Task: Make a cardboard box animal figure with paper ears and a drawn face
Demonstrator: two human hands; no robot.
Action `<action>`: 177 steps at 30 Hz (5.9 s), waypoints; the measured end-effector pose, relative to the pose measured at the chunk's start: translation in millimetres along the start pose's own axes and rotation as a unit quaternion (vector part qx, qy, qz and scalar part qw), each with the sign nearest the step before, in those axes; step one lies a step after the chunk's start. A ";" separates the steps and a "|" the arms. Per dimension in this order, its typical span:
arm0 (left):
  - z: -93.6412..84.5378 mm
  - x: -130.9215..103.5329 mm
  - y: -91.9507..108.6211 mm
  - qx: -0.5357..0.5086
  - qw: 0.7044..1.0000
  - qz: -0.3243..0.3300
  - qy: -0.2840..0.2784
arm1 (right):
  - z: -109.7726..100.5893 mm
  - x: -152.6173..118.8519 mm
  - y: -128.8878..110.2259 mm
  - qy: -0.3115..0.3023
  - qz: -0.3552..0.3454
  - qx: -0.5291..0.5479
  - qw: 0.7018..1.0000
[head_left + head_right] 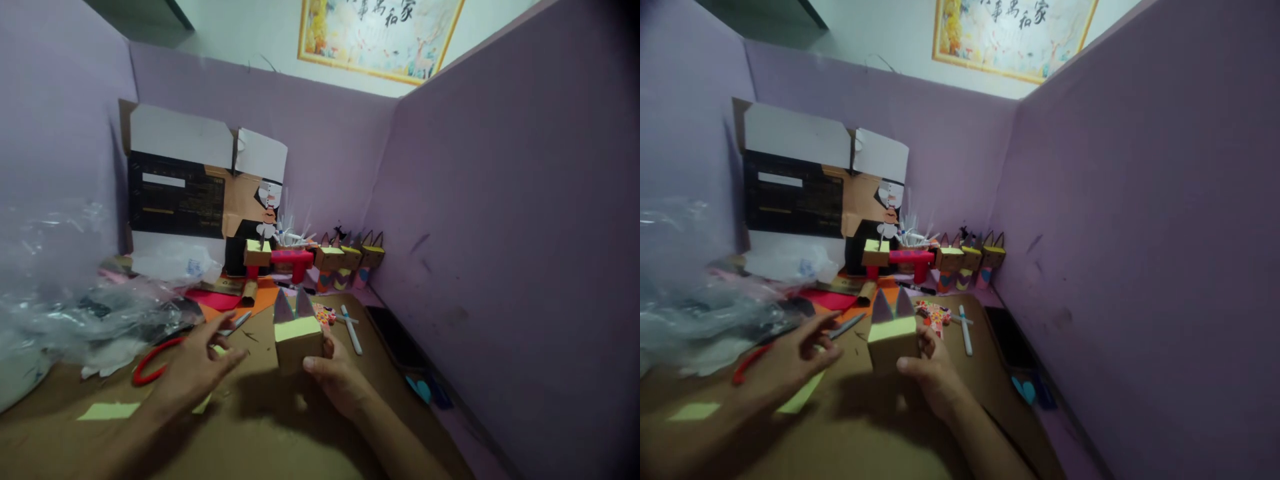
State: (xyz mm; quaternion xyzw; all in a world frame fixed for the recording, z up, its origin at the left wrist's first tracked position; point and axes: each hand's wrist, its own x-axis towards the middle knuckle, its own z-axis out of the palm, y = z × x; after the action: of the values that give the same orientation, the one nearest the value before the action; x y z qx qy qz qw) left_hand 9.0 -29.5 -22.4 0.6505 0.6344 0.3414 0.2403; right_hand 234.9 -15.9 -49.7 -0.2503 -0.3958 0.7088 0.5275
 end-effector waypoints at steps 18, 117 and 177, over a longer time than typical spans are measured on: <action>58.4 -16.7 1.7 -0.194 0.969 0.020 -0.155 | -12.4 -4.1 -2.6 -0.003 0.008 -0.231 0.973; 58.0 -4.3 5.6 -0.246 0.967 -0.014 -0.055 | -74.5 29.6 -33.2 0.410 -0.240 -0.239 0.847; 62.0 -13.3 8.8 -0.069 0.992 -0.003 -0.107 | -73.4 29.8 -61.7 0.231 0.148 -0.798 0.537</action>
State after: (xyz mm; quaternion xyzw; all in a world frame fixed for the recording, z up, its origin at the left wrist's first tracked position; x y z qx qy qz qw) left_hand 61.8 -35.8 -58.0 0.6632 0.5820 0.3119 0.3523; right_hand 316.0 42.1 -38.1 -0.7773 -0.6195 0.0848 0.0696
